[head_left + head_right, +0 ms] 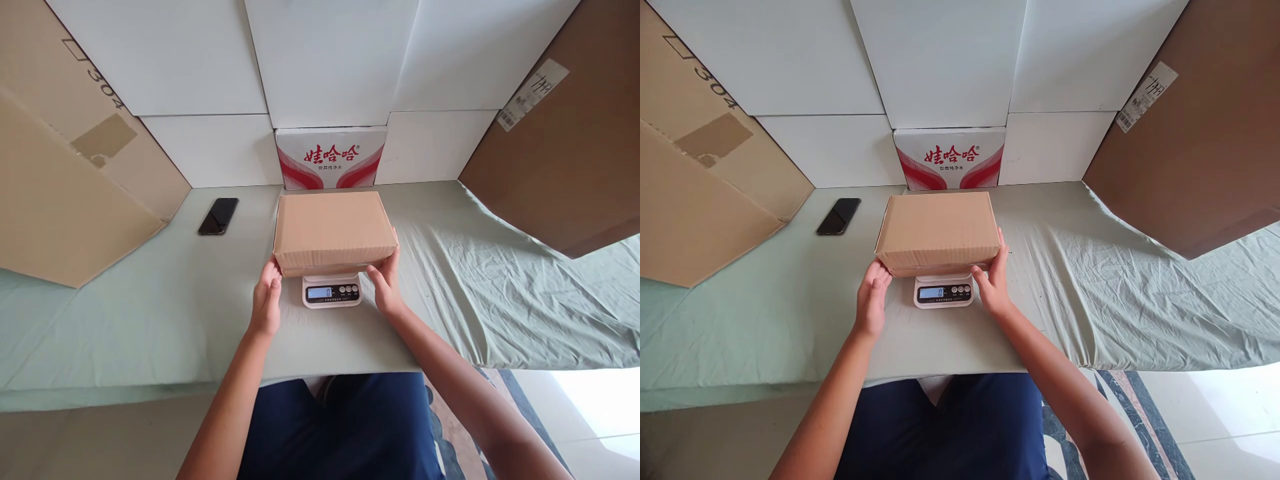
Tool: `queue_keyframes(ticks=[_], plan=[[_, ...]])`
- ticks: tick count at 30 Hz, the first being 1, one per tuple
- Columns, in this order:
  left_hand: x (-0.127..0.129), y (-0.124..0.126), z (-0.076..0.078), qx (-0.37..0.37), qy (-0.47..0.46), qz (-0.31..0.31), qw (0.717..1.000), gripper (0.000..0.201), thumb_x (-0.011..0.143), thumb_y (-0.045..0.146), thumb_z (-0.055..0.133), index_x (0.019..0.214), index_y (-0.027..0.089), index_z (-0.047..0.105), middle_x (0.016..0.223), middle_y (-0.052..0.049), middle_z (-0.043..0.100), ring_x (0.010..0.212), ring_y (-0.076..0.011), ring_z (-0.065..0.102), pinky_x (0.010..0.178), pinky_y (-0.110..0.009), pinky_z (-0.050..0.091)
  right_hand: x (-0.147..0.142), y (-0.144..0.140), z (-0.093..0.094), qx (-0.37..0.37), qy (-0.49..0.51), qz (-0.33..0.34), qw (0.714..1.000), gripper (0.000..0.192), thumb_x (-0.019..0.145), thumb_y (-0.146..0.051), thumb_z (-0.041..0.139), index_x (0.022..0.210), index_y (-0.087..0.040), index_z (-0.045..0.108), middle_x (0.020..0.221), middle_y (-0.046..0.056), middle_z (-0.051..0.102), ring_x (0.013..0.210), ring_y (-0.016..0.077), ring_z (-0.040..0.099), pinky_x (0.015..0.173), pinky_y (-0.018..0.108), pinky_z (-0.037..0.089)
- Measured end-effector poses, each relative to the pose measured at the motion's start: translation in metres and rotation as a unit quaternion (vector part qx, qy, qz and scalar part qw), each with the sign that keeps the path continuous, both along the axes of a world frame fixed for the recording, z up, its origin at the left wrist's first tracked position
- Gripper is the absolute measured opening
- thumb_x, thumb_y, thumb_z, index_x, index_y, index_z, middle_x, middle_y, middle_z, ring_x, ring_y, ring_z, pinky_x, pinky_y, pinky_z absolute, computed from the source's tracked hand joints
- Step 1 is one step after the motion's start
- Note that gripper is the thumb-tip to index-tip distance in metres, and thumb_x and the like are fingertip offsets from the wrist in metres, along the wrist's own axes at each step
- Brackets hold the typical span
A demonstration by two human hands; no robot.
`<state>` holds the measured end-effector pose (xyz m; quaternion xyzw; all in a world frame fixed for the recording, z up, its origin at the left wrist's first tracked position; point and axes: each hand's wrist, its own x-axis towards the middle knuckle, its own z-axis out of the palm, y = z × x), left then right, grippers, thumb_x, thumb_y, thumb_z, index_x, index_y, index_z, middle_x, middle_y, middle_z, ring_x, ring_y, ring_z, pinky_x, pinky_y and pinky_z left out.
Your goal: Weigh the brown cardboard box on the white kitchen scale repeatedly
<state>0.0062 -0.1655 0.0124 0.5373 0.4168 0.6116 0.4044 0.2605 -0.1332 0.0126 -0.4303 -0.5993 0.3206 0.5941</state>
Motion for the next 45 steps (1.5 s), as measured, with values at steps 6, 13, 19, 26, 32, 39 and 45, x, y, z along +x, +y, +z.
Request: queue_keyframes(ticks=[6,13,19,26,32,39,45], plan=[[0.0004,0.0012,-0.0016,0.006,0.007,-0.003,1.0,0.071,0.096,0.066,0.046,0.153,0.024,0.047,0.156,-0.016,0.054,0.151,-0.0342,0.044,0.125,-0.053,0.035,0.0002,0.0021,-0.0008,0.005,-0.001,0.003,1.0,0.089,0.089,-0.06,0.058,0.162,-0.036,0.012,0.167,0.007,0.027,0.156,0.0311,0.03,0.13,0.057,0.027],[-0.0001,0.0018,-0.0028,0.001,-0.001,-0.004,1.0,0.071,0.096,0.066,0.048,0.152,0.023,0.048,0.155,-0.016,0.055,0.15,-0.0336,0.045,0.125,-0.051,0.036,-0.0008,0.0024,0.0007,0.011,-0.001,0.003,1.0,0.089,0.089,-0.06,0.057,0.162,-0.034,0.013,0.167,0.008,0.029,0.156,0.031,0.03,0.131,0.056,0.026],[0.0006,0.0018,-0.0014,-0.006,-0.001,-0.009,1.0,0.068,0.097,0.064,0.047,0.152,0.024,0.048,0.156,-0.015,0.054,0.151,-0.0329,0.044,0.125,-0.05,0.035,-0.0012,0.0024,0.0027,0.007,-0.004,0.009,1.0,0.088,0.09,-0.059,0.055,0.162,-0.034,0.011,0.165,0.008,0.029,0.156,0.0297,0.031,0.131,0.055,0.027],[0.0021,0.0018,-0.0002,-0.009,-0.003,-0.001,1.0,0.071,0.095,0.067,0.049,0.15,0.024,0.05,0.153,-0.016,0.057,0.15,-0.033,0.045,0.123,-0.05,0.037,-0.0011,0.0025,0.0023,0.005,0.005,0.01,1.0,0.088,0.089,-0.058,0.057,0.162,-0.035,0.013,0.165,0.007,0.029,0.156,0.0298,0.03,0.131,0.055,0.025],[0.0008,0.0015,-0.0024,-0.006,-0.006,-0.007,1.0,0.068,0.097,0.064,0.047,0.153,0.025,0.047,0.156,-0.014,0.055,0.15,-0.0315,0.045,0.126,-0.05,0.034,-0.0015,0.0011,0.0031,0.004,0.011,0.012,1.0,0.087,0.09,-0.058,0.057,0.161,-0.035,0.014,0.166,0.007,0.029,0.156,0.0302,0.03,0.131,0.057,0.024],[0.0018,0.0015,-0.0016,-0.013,-0.014,0.002,1.0,0.068,0.095,0.065,0.05,0.15,0.024,0.052,0.153,-0.015,0.057,0.15,-0.0324,0.046,0.124,-0.05,0.037,-0.0007,0.0008,0.0038,0.002,-0.004,0.002,1.0,0.087,0.089,-0.058,0.056,0.161,-0.035,0.013,0.166,0.007,0.029,0.156,0.031,0.03,0.13,0.058,0.026],[0.0017,0.0012,-0.0021,0.006,-0.019,0.033,0.999,0.067,0.096,0.063,0.051,0.152,0.027,0.049,0.165,-0.012,0.044,0.157,-0.0309,0.036,0.128,-0.049,0.032,0.0017,0.002,-0.002,0.015,0.004,-0.038,0.999,0.077,0.093,-0.055,0.047,0.161,-0.038,0.015,0.162,0.007,0.036,0.154,0.0308,0.036,0.125,0.06,0.034]])
